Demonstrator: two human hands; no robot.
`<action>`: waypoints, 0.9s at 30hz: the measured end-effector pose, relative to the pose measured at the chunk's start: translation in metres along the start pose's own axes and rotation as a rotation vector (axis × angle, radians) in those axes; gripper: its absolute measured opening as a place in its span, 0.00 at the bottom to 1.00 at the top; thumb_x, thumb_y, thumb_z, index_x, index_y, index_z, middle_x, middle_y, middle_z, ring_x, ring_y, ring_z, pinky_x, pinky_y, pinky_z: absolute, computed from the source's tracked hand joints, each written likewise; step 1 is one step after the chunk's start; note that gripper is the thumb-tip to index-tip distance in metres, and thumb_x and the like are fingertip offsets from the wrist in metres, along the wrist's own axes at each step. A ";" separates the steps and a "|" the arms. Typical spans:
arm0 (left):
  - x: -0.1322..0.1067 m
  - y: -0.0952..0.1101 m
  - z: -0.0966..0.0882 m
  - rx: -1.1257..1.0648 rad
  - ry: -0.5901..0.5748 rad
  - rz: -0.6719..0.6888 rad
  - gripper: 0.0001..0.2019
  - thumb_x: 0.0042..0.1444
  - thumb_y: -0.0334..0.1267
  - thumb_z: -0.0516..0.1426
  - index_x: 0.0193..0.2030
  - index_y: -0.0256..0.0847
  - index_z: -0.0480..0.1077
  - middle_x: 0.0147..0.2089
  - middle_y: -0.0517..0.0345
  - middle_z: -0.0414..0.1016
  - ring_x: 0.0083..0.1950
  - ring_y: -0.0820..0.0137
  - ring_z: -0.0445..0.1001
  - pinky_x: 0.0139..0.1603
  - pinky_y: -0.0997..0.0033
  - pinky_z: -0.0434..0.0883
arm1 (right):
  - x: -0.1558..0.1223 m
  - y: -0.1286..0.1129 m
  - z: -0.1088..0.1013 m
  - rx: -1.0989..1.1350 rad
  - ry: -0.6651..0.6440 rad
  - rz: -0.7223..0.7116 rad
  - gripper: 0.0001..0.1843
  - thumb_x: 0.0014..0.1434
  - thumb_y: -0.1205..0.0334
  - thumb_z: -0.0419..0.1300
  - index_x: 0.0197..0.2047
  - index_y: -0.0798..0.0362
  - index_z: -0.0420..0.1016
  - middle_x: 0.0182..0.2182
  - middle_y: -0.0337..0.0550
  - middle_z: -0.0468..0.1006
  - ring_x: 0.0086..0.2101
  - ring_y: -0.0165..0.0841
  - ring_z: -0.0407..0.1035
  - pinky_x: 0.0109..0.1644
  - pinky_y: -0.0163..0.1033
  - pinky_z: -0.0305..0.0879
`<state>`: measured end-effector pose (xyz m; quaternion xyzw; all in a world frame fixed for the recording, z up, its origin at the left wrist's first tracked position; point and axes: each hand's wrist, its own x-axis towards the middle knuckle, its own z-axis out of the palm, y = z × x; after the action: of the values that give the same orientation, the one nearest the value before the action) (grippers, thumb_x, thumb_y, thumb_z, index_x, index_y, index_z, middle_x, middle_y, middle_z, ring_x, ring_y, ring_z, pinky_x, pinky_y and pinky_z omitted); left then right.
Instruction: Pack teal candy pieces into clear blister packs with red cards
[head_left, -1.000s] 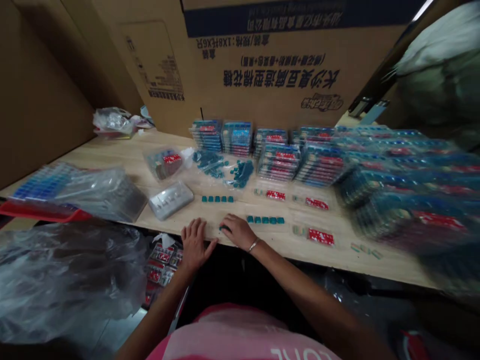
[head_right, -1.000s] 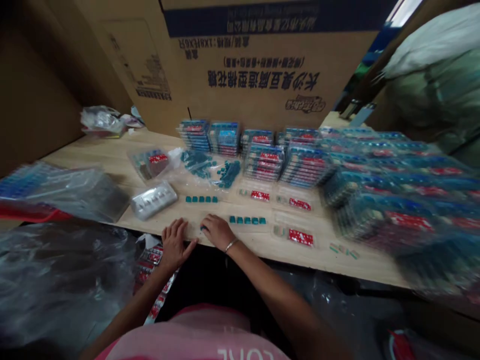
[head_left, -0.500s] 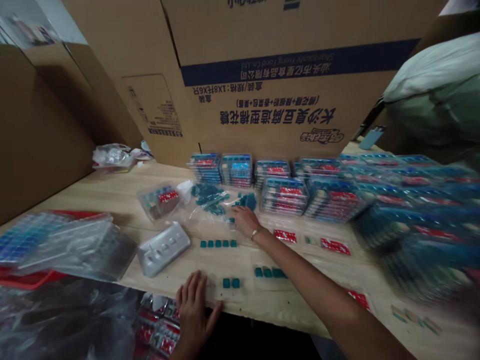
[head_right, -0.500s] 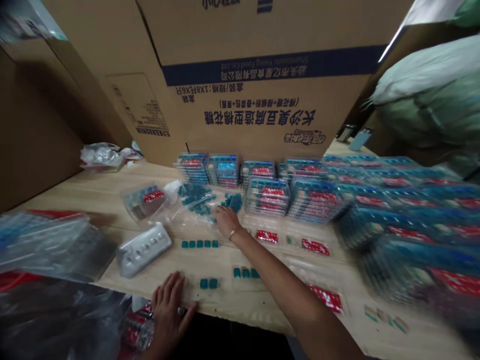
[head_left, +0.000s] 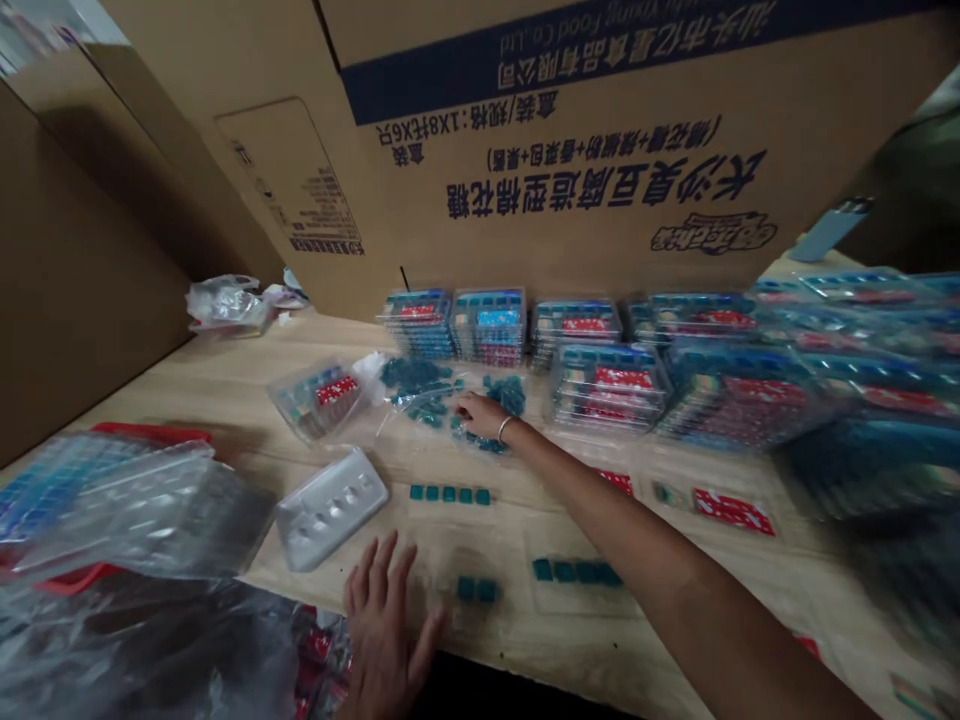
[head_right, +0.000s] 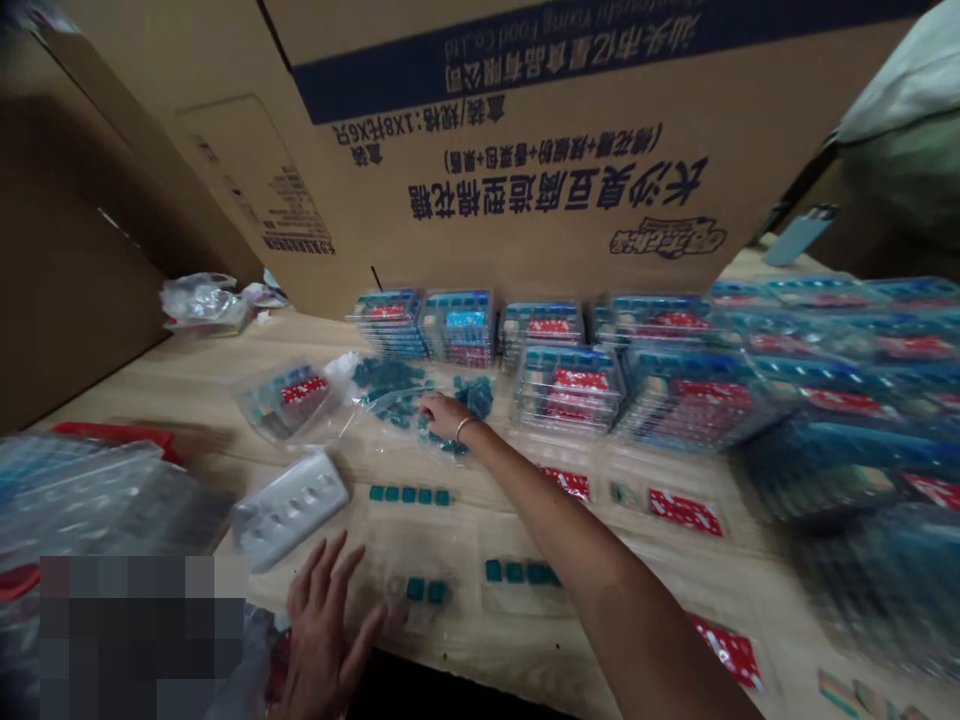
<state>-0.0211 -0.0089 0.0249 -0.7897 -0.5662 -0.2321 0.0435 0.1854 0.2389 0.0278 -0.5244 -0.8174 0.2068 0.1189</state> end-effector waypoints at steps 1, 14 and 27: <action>0.018 -0.001 -0.001 -0.022 0.021 -0.007 0.23 0.56 0.45 0.52 0.59 0.42 0.60 0.63 0.42 0.61 0.64 0.50 0.57 0.57 0.45 0.60 | 0.000 0.001 0.000 0.005 0.002 0.004 0.10 0.53 0.66 0.63 0.40 0.55 0.73 0.41 0.45 0.74 0.40 0.33 0.68 0.43 0.33 0.62; 0.186 -0.058 0.081 -0.054 -0.324 -0.073 0.11 0.50 0.24 0.50 0.31 0.37 0.73 0.38 0.48 0.74 0.42 0.64 0.73 0.47 0.65 0.69 | 0.013 -0.003 0.000 -0.038 -0.008 -0.123 0.21 0.58 0.61 0.59 0.56 0.47 0.67 0.48 0.43 0.72 0.44 0.33 0.69 0.45 0.34 0.62; 0.211 -0.071 0.098 -0.093 -0.148 -0.019 0.08 0.44 0.28 0.51 0.20 0.40 0.67 0.25 0.52 0.69 0.30 0.65 0.72 0.33 0.67 0.70 | 0.006 -0.025 -0.020 -0.198 0.065 -0.048 0.09 0.58 0.70 0.54 0.37 0.56 0.76 0.40 0.51 0.77 0.39 0.38 0.73 0.39 0.38 0.65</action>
<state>-0.0022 0.2333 0.0118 -0.8006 -0.5638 -0.1995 -0.0372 0.1712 0.2391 0.0569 -0.5202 -0.8419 0.1051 0.0979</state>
